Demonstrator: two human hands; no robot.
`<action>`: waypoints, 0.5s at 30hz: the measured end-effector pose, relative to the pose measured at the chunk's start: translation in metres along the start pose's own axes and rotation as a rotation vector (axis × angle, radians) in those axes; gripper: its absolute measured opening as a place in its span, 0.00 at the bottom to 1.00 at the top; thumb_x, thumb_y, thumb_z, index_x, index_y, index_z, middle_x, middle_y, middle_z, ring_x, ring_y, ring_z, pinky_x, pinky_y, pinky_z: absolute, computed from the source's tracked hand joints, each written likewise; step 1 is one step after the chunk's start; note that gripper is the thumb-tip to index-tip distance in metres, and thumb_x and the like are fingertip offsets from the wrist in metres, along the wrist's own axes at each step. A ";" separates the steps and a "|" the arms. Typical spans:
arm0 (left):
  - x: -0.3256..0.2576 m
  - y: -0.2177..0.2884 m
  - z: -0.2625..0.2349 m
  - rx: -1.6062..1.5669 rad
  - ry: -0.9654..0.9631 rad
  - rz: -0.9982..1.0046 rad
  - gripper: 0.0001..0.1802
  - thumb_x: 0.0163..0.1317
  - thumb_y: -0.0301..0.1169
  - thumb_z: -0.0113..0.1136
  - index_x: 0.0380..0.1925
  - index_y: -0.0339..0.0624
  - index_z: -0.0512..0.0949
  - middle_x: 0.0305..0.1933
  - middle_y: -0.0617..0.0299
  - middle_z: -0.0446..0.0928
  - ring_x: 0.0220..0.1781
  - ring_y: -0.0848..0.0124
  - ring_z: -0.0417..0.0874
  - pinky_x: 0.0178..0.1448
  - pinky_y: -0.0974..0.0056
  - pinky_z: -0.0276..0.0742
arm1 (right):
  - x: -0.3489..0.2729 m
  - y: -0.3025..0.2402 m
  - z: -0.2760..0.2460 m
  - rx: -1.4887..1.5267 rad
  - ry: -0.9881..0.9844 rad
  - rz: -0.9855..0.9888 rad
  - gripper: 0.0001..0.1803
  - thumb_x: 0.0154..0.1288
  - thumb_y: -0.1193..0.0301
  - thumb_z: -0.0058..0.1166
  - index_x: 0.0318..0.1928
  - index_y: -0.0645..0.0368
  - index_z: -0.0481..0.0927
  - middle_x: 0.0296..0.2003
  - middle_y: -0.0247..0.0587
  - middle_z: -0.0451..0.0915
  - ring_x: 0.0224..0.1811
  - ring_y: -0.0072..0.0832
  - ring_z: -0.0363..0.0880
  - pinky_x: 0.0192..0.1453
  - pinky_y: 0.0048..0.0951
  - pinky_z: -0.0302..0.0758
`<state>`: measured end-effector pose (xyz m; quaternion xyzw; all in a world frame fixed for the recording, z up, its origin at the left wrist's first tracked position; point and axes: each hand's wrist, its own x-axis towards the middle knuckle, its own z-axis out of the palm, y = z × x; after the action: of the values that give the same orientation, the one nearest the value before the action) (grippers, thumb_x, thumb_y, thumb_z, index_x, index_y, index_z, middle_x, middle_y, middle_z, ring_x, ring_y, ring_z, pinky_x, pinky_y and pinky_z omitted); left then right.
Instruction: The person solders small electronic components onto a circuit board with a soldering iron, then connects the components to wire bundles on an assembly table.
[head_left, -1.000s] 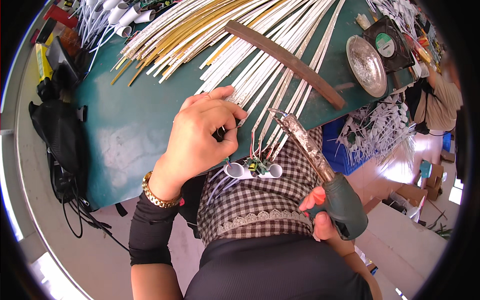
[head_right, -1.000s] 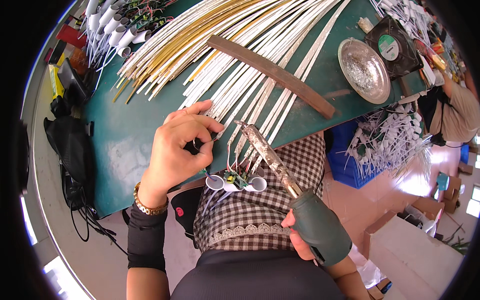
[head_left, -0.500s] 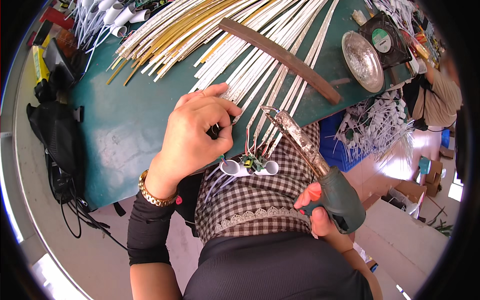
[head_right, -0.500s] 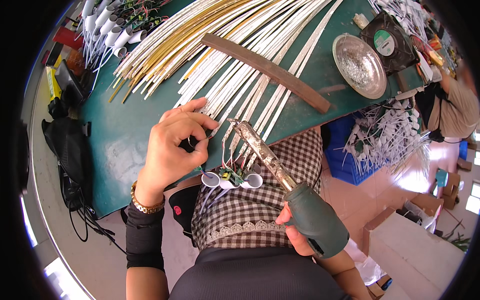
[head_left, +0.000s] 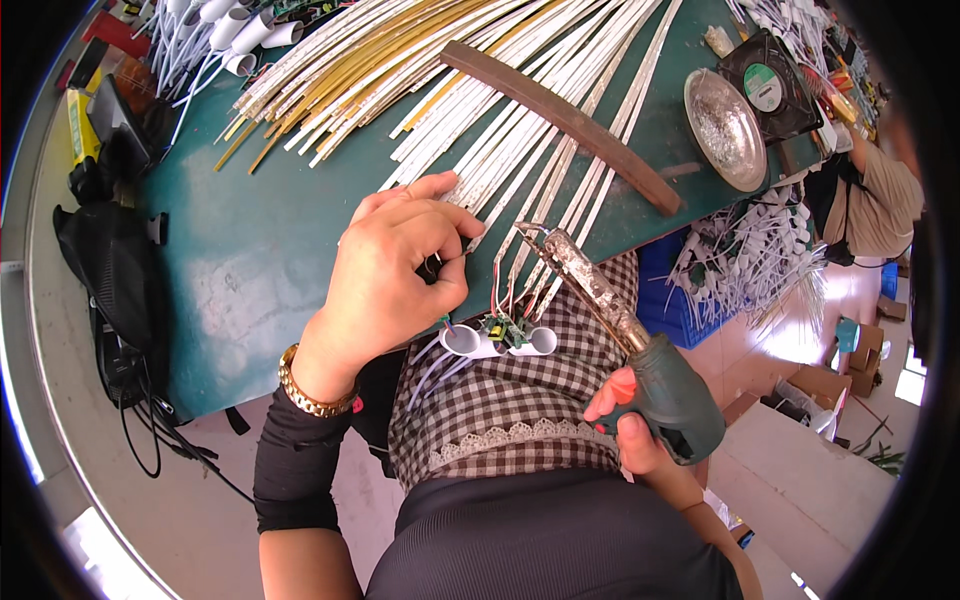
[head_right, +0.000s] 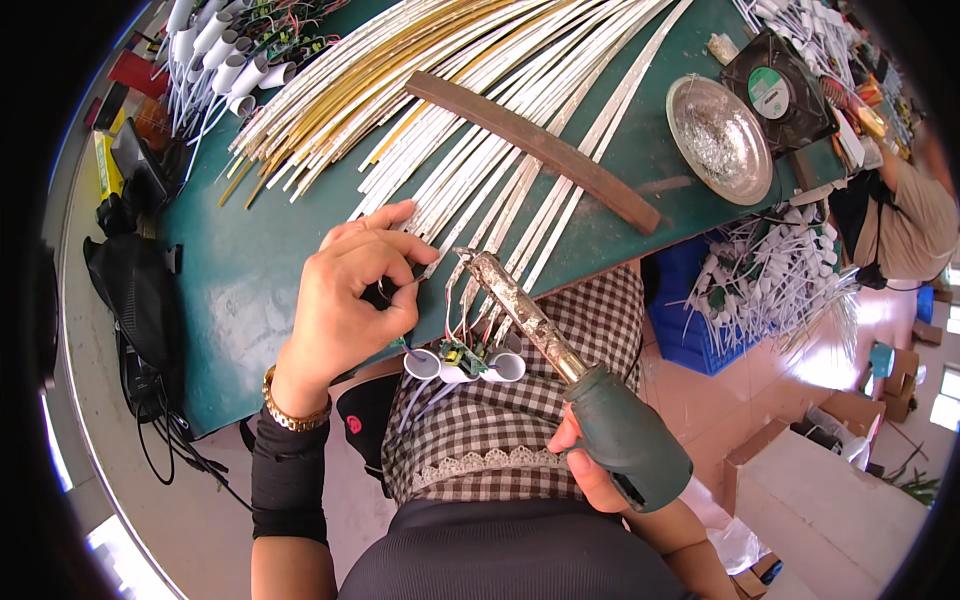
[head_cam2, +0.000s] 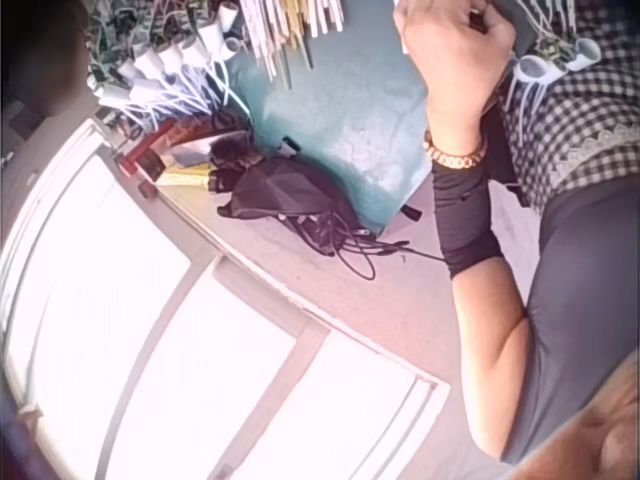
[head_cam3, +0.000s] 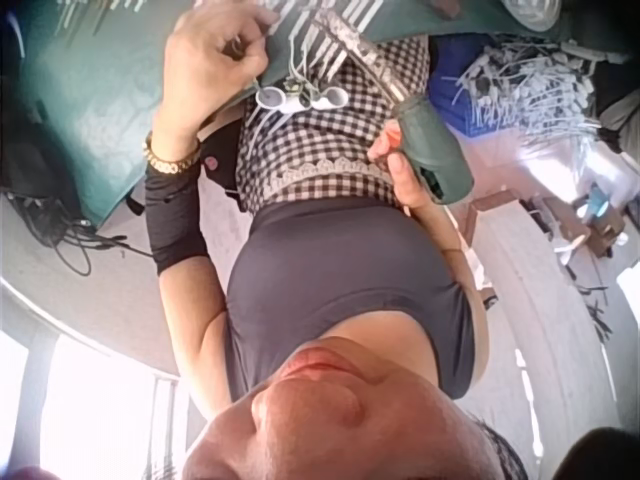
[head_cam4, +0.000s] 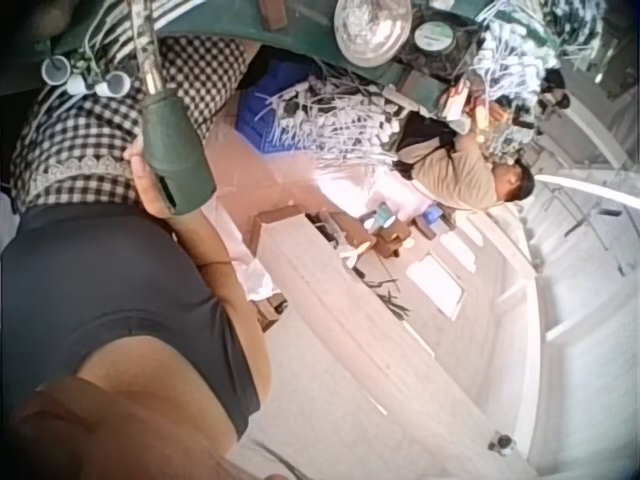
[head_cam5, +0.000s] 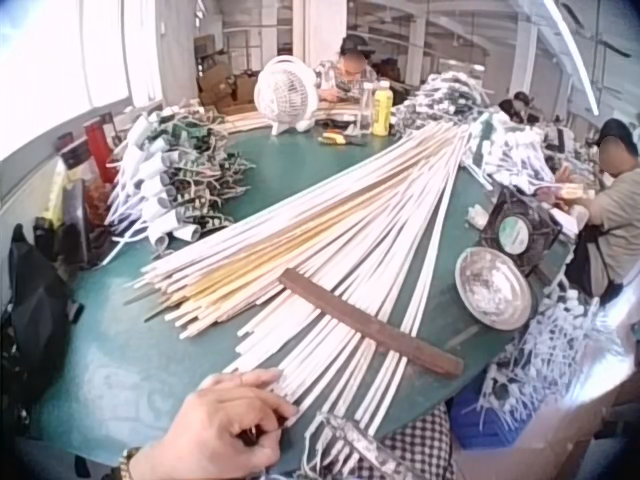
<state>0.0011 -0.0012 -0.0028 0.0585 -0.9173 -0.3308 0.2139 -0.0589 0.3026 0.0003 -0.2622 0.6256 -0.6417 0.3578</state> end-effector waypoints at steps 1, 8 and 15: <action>0.000 0.000 0.000 -0.003 -0.002 -0.001 0.10 0.47 0.18 0.63 0.19 0.44 0.72 0.37 0.68 0.85 0.61 0.57 0.82 0.60 0.52 0.72 | 0.000 -0.001 0.001 0.019 0.008 0.014 0.19 0.62 0.75 0.54 0.53 0.64 0.71 0.36 0.41 0.75 0.36 0.27 0.78 0.43 0.31 0.78; -0.001 -0.001 0.000 -0.007 -0.007 -0.001 0.10 0.46 0.18 0.63 0.19 0.44 0.72 0.37 0.69 0.85 0.62 0.57 0.82 0.60 0.52 0.72 | -0.002 0.005 -0.003 -0.106 -0.047 0.017 0.24 0.70 0.59 0.56 0.57 0.62 0.70 0.36 0.42 0.76 0.36 0.33 0.80 0.40 0.35 0.79; -0.001 0.000 0.000 -0.006 -0.012 -0.010 0.10 0.45 0.17 0.64 0.19 0.43 0.73 0.38 0.67 0.86 0.62 0.56 0.82 0.61 0.53 0.71 | -0.001 0.010 -0.003 -0.406 -0.128 -0.091 0.20 0.69 0.67 0.55 0.56 0.65 0.73 0.34 0.46 0.79 0.32 0.33 0.81 0.36 0.34 0.78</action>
<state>0.0020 -0.0011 -0.0031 0.0605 -0.9172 -0.3351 0.2070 -0.0596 0.3060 -0.0101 -0.3972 0.7056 -0.5000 0.3072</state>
